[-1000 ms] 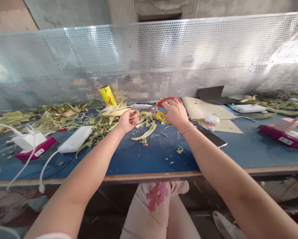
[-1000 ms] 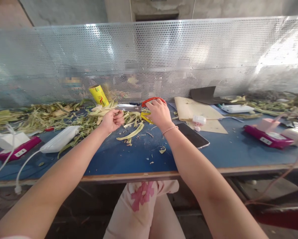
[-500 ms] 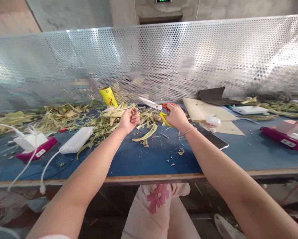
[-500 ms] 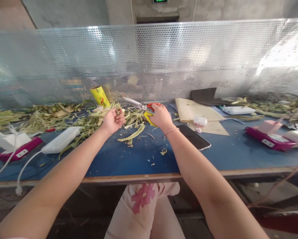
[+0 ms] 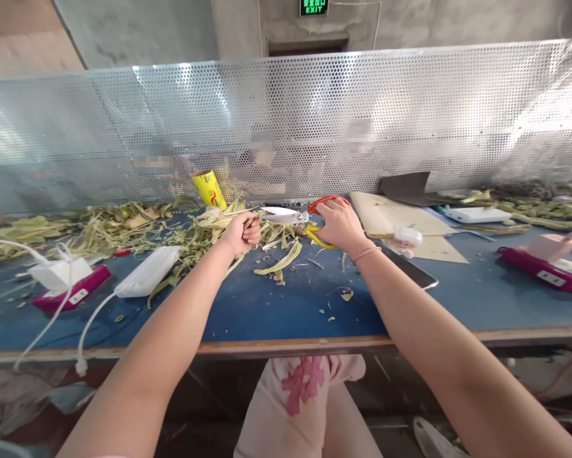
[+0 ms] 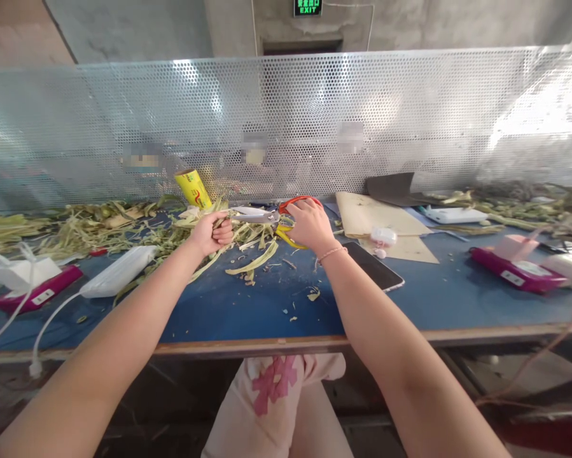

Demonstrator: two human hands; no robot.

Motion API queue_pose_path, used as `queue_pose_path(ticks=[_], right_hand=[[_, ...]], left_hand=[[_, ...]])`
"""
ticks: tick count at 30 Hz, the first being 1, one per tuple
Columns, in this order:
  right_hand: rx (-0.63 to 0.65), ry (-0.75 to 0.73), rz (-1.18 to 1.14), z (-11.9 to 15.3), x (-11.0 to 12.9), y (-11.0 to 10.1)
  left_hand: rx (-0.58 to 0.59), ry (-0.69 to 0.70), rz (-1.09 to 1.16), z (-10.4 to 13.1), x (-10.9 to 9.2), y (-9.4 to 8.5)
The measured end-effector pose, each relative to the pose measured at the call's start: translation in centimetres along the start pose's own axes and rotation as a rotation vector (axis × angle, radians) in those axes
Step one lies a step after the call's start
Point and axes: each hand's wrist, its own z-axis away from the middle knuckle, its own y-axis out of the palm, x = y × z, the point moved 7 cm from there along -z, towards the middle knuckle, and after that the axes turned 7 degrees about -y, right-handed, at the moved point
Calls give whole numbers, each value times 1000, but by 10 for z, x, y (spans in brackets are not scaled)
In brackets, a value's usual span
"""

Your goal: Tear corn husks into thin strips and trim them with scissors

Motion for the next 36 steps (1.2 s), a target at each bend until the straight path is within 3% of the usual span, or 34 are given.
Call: queue_pose_path(ticks=[7,17,24,36], right_hand=[[40,-34,-3,1,-3,-1],[56,-58,24,0,-3,3],[31,-57,28,-2,-1,-2],[-9,-60,36,-1,-3,-4]], left_hand=[[-67,-120,-88,3,-1,-14],[-24,-125,-159,-1,3,-10],[72,-128,-185,-2,3,-7],[40,-106,-232,-1,3,-5]])
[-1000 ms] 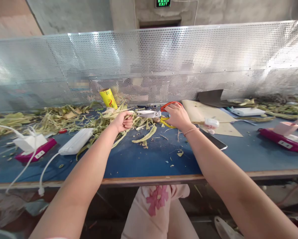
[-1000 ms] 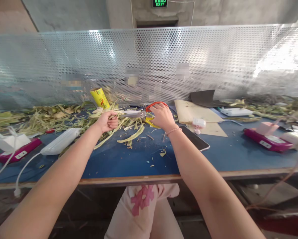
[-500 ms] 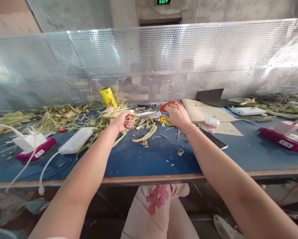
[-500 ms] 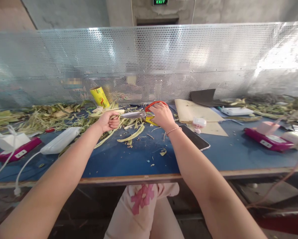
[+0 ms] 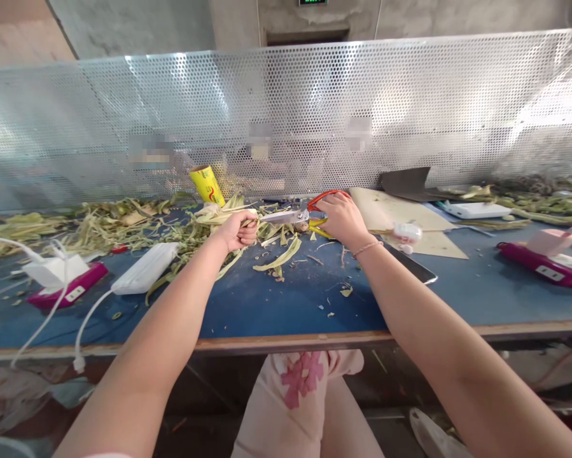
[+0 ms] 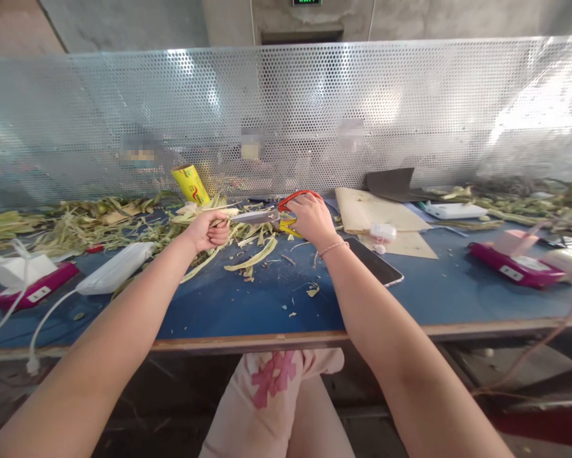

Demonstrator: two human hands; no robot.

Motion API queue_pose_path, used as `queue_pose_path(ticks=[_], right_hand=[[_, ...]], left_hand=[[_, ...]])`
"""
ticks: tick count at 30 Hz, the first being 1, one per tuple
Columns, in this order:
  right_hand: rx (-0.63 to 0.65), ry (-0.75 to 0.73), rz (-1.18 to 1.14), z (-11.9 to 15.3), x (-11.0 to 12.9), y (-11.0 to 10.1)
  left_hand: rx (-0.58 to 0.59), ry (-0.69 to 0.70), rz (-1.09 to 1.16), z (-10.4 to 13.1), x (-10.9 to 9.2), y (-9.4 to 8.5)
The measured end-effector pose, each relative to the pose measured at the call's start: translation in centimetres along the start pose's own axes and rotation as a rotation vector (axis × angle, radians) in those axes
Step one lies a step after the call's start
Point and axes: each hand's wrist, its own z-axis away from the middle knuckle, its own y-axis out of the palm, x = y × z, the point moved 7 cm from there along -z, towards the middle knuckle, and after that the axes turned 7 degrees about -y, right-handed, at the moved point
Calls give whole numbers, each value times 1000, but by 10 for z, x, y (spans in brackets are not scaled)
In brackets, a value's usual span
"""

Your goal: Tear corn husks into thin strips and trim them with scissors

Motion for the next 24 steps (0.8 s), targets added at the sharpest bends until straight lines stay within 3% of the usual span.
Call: queue_pose_path(ticks=[13,24], right_hand=[[0,38,-59,-1,-2,0],[3,99,-162,0,-11,13]], left_hand=[[-7,-16,30,0,0,-1],[-8,-14,97,1,-1,0]])
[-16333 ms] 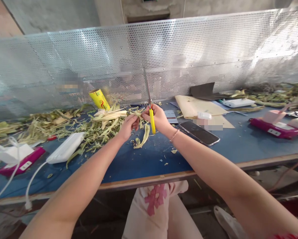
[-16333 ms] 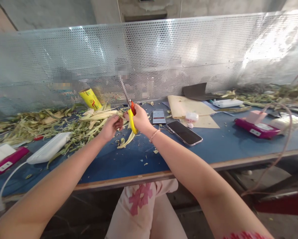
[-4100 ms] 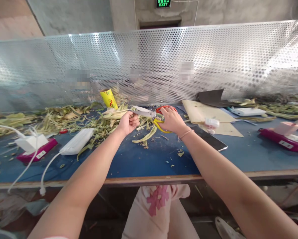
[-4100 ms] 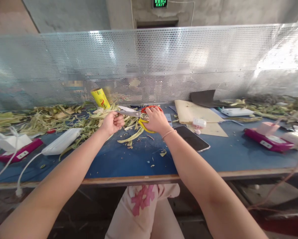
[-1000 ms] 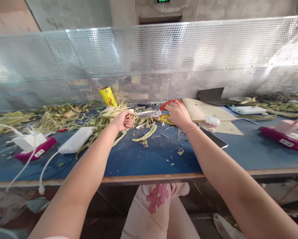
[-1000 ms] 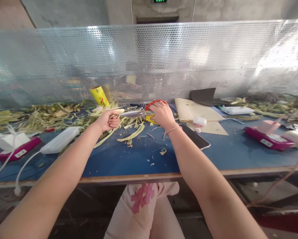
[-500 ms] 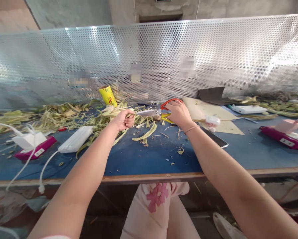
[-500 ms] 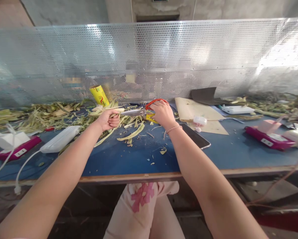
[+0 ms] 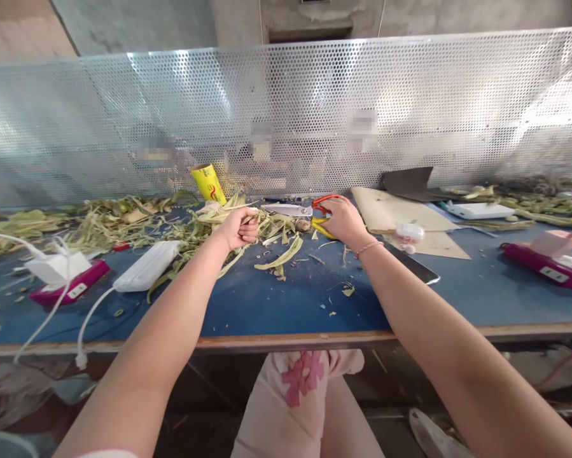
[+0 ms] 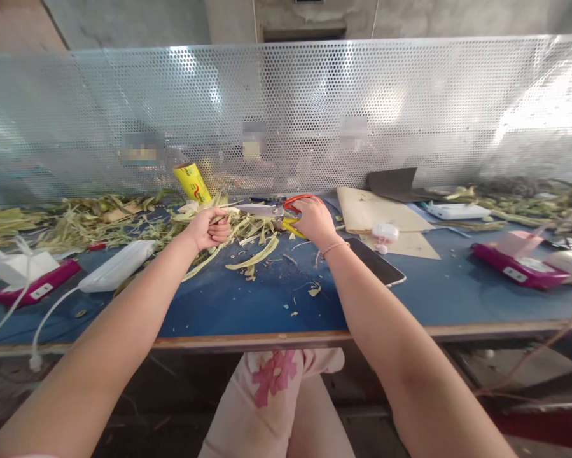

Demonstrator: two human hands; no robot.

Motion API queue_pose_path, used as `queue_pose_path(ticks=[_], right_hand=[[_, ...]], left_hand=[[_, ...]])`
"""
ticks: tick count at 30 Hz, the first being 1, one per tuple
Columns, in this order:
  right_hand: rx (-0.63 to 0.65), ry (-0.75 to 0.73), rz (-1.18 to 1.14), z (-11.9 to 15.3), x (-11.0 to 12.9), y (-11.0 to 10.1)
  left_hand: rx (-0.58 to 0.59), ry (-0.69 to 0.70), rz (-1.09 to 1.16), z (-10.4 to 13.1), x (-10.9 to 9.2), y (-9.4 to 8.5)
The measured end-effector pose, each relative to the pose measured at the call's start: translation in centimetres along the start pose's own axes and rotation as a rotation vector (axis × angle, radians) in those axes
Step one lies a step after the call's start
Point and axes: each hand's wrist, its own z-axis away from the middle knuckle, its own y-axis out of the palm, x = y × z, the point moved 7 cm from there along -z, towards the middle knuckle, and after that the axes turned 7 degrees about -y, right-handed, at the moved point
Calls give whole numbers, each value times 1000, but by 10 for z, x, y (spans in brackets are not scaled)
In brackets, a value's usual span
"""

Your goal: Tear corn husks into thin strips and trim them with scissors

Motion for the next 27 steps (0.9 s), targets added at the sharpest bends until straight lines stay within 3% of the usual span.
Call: queue_pose_path(ticks=[9,13,15,18,22,24,27], right_hand=[[-29,-38,107,2,8,-9],[-12,44,131,2,7,-9],[70,131,141,5,1,-4],[338,239,124,13,-8,15],[633,181,22,21,5,36],[537,157,-53,13,17,30],[191,154,-271,-2,36,10]], left_hand=[[-5,-7,-25,-1,1,-1],[-6,24,-52,-1,0,0],[-26,74,-72,0,-2,0],[-86,182,-98,1,-7,0],[-163,310,-197,1,-11,2],[-192,370,-294,1,-11,7],[-254,471,-484,2,-8,20]])
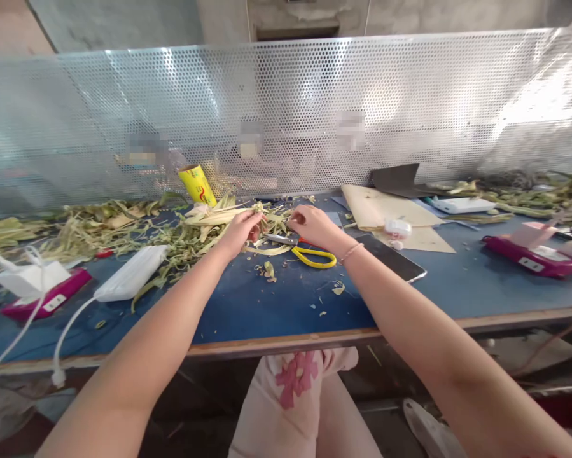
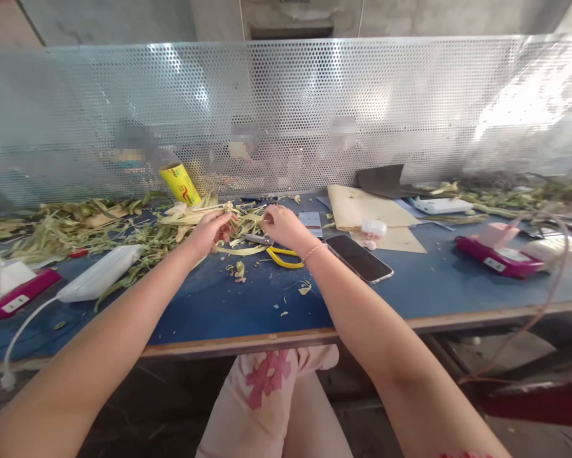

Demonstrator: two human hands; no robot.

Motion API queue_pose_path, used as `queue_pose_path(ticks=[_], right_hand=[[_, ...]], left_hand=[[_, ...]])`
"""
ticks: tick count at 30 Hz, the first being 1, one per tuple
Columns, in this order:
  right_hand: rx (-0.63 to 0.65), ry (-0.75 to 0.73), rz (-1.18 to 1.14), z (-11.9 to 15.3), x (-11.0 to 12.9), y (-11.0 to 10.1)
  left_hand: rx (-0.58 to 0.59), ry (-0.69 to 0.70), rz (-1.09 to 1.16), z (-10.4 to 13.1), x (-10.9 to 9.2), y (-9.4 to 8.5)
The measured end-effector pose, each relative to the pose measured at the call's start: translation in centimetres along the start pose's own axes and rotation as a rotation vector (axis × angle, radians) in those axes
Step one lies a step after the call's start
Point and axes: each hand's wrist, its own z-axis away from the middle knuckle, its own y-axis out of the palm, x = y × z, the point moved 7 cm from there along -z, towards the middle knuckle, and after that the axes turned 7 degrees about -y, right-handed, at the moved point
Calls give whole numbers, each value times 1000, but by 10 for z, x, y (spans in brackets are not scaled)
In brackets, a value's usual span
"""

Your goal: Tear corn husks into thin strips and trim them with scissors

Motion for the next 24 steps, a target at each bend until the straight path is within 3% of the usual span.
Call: queue_pose_path(ticks=[3,7,11,17,24], right_hand=[[-119,-52,-208,-1,19,-2],[-206,-87,-272,3,30,-4],[-224,-41,-354,4,28,-6],[-203,52,-502,-1,13,-2],[-203,64,-461,-1,7,-1]], left_hand=[[-2,115,-264,9,-7,20],[13,200,-364,21,-16,39],[-38,210,-307,24,-19,39],[-3,137,-171,18,-11,36],[25,81,-184,13,-3,37]])
